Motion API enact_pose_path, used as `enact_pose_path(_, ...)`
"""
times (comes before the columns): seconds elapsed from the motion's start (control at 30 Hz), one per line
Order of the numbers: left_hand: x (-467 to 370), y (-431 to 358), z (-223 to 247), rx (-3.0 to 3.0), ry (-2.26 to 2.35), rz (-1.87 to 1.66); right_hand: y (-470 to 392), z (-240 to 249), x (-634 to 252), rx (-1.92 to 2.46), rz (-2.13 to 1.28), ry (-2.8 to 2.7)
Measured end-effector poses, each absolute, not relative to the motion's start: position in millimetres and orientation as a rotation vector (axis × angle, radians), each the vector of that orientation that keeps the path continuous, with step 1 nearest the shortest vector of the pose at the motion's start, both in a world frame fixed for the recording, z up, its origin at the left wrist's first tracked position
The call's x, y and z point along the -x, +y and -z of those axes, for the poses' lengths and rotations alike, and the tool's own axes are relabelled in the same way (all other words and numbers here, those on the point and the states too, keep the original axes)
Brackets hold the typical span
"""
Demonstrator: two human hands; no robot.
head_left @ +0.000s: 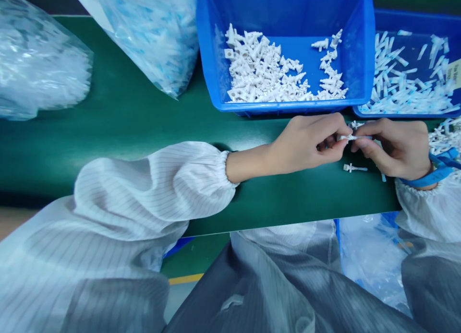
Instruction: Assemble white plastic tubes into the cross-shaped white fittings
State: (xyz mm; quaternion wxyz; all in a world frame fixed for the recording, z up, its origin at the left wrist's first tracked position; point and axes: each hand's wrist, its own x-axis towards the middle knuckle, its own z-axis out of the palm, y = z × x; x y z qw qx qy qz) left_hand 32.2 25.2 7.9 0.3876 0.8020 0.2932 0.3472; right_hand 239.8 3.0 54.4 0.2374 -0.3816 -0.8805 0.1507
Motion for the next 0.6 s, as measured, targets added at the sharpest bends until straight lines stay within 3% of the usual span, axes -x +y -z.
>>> enact_pose_path(0.6,-31,18,-7,-1.493,0.589,-0.86,-6,-40,-222,1.159,-0.213,-2.25)
